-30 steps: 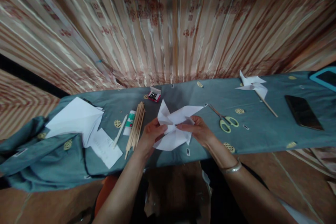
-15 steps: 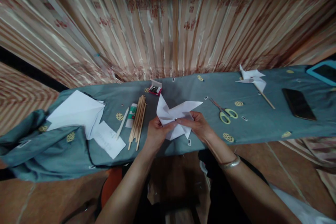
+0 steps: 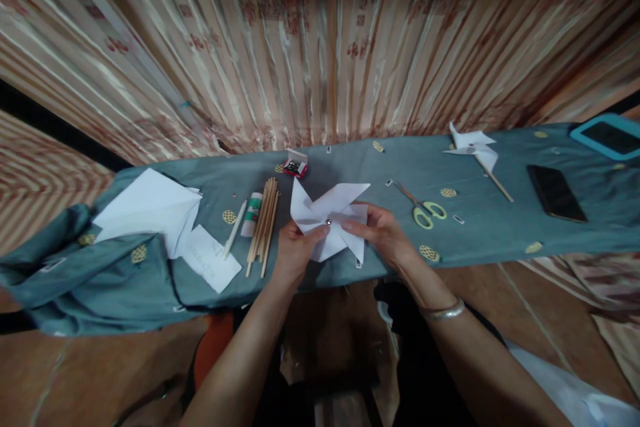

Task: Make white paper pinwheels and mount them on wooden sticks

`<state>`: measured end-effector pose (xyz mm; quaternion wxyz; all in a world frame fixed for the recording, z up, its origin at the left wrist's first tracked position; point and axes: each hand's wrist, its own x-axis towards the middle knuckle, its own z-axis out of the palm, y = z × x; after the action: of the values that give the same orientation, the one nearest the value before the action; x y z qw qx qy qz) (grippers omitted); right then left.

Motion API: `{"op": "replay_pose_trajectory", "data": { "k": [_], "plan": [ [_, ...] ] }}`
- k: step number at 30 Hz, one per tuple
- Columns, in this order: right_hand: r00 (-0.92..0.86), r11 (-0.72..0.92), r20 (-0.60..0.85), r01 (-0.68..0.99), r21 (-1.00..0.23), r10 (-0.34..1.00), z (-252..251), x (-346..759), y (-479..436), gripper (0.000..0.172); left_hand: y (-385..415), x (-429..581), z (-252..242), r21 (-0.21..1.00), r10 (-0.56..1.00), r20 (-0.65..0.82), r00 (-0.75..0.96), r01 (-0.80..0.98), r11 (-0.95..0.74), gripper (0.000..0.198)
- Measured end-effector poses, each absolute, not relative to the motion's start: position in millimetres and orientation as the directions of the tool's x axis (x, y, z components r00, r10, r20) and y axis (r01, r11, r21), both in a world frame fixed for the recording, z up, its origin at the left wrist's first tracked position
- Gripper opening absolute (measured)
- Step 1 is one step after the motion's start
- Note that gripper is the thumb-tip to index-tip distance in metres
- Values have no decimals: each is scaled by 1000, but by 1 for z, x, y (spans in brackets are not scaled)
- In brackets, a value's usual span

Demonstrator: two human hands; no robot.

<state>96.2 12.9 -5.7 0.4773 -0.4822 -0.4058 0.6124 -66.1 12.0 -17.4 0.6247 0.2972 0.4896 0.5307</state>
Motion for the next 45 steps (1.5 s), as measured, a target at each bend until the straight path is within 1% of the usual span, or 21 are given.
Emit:
{"op": "replay_pose_trajectory", "data": {
  "k": [1,3,4,5,6,7,8,9,10,11,13,17,21,27,32,40,45],
  "plan": [
    [-51,-156,-150,-152,-976,987,-4,100,14,43,13,-66,-17,882,950,-307,-59,-391,261,40],
    [73,4,2,-33,-999,997,0,109,14,47,14,-66,-17,869,944,-321,-75,-420,262,40],
    [160,94,103,66,-993,982,2,111,13,46,15,-66,-17,866,944,-321,-81,-430,257,40],
    [235,173,218,199,-965,947,5,113,11,42,15,-66,-17,865,945,-315,-84,-436,249,40],
    [276,236,340,351,-906,899,8,113,9,35,15,-65,-16,867,948,-306,-86,-437,240,40],
    [268,283,456,498,-819,848,11,111,6,27,16,-65,-16,871,951,-296,-86,-433,232,40],
    [212,320,547,621,-715,810,13,108,2,20,16,-64,-15,877,955,-285,-84,-426,225,39],
    [128,359,607,704,-613,784,15,103,-1,14,16,-63,-14,882,958,-275,-82,-418,218,39],
    [43,397,637,749,-530,770,16,98,-3,9,16,-62,-14,887,961,-266,-79,-409,213,38],
    [-32,429,643,770,-472,765,16,92,-5,9,16,-61,-14,892,962,-261,-78,-401,209,37],
    [-117,463,633,784,-413,765,13,83,-6,12,17,-59,-14,900,964,-253,-83,-386,203,35],
    [-156,463,609,797,-388,778,0,76,0,14,20,-57,-19,916,968,-231,-94,-356,184,34],
    [-127,444,595,790,-423,793,-7,80,5,14,21,-55,-23,934,974,-207,-91,-314,169,30],
    [-105,430,570,769,-473,815,-7,84,9,9,24,-52,-20,945,971,-212,-114,-278,174,28],
    [-116,422,537,761,-493,836,-7,86,13,8,27,-51,-18,959,974,-193,-122,-234,161,22],
    [-94,393,478,716,-577,873,-7,89,15,6,28,-51,-25,975,976,-182,-124,-155,162,22],
    [-74,366,435,675,-640,897,-4,89,16,3,28,-52,-23,975,980,-170,-102,-159,153,23]
  ]
}}
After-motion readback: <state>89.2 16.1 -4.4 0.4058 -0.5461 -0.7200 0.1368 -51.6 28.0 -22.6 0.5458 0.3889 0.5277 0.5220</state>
